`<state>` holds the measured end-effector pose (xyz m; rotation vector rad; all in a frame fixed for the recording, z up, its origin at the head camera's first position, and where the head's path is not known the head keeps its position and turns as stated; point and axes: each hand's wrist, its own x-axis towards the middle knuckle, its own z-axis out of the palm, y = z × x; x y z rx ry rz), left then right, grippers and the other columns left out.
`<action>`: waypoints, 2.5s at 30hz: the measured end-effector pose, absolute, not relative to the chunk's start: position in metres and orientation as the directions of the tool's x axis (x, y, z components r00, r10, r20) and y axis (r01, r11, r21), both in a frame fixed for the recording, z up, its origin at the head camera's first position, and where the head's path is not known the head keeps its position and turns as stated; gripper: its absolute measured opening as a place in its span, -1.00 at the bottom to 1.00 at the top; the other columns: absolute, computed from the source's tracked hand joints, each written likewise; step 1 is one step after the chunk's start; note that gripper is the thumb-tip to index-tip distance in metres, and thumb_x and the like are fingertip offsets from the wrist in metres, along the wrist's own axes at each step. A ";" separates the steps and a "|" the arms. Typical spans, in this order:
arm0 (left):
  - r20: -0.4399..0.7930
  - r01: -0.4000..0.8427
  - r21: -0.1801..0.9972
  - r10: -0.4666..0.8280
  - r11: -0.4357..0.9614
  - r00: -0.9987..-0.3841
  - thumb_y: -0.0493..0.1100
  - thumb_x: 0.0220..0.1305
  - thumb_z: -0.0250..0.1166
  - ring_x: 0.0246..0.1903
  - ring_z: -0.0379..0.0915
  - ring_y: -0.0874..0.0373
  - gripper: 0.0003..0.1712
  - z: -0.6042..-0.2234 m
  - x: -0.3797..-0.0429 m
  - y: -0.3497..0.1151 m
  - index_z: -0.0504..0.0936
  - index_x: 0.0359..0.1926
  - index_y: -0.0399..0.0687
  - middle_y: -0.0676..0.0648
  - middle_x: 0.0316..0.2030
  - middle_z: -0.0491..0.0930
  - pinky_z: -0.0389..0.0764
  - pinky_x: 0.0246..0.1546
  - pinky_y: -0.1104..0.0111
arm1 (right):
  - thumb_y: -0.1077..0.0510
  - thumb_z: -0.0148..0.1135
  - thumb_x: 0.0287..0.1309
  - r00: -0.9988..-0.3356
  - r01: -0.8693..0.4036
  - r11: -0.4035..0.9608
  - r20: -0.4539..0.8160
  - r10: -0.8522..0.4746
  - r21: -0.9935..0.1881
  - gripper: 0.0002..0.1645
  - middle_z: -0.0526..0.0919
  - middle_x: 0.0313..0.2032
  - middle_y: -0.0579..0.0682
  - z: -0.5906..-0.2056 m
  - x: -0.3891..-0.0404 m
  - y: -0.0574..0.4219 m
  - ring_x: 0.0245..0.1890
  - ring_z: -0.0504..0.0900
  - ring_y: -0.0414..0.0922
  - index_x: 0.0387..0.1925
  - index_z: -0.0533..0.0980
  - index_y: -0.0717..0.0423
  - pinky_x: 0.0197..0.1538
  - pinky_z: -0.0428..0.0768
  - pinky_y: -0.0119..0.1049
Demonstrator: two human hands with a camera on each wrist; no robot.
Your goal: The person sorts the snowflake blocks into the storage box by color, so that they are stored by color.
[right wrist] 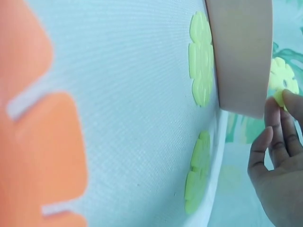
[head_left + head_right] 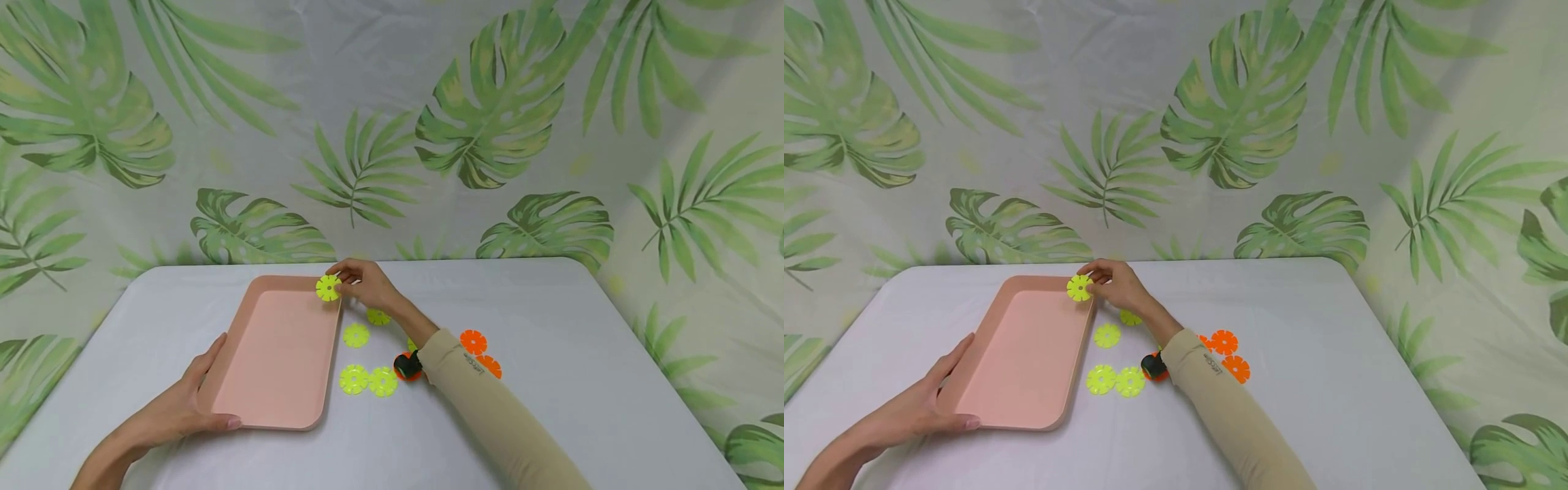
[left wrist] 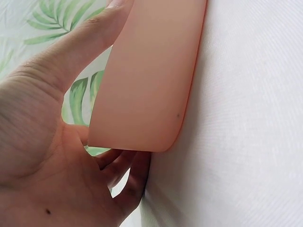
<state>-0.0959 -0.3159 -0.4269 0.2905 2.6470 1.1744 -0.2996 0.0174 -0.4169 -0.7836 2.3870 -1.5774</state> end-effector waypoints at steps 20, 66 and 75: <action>-0.127 0.086 0.751 0.272 0.655 -0.954 -0.04 0.13 0.57 0.46 0.02 -0.35 0.47 -0.427 -0.095 -0.317 -0.39 0.68 0.40 -0.28 0.60 -0.10 0.18 -0.02 0.69 | 0.30 0.42 0.26 -0.816 -0.402 0.362 0.149 -0.559 -0.841 -0.71 0.74 -0.12 0.02 -0.413 -0.305 0.005 -0.16 0.65 -0.15 -0.01 0.74 -0.01 -0.02 0.62 -0.36; -0.146 0.074 0.738 0.266 0.671 -0.953 -0.03 0.15 0.55 0.42 0.06 -0.33 0.45 -0.428 -0.095 -0.316 -0.40 0.68 0.42 -0.30 0.58 -0.08 0.26 0.00 0.59 | 0.27 0.41 0.30 -0.818 -0.459 0.432 0.180 -0.546 -0.776 -0.64 0.70 0.11 0.21 -0.401 -0.308 0.034 -0.01 0.65 0.00 0.11 0.63 0.21 0.09 0.66 -0.24; -0.141 0.078 0.726 0.258 0.683 -0.956 0.01 0.16 0.56 0.41 0.10 -0.29 0.45 -0.427 -0.094 -0.319 -0.41 0.67 0.47 -0.26 0.58 -0.06 0.24 -0.05 0.66 | 0.24 0.44 0.28 -0.837 -0.386 0.467 0.089 -0.540 -0.796 -0.62 0.70 0.07 0.25 -0.399 -0.305 0.061 -0.01 0.68 0.03 0.10 0.62 0.26 0.06 0.67 -0.27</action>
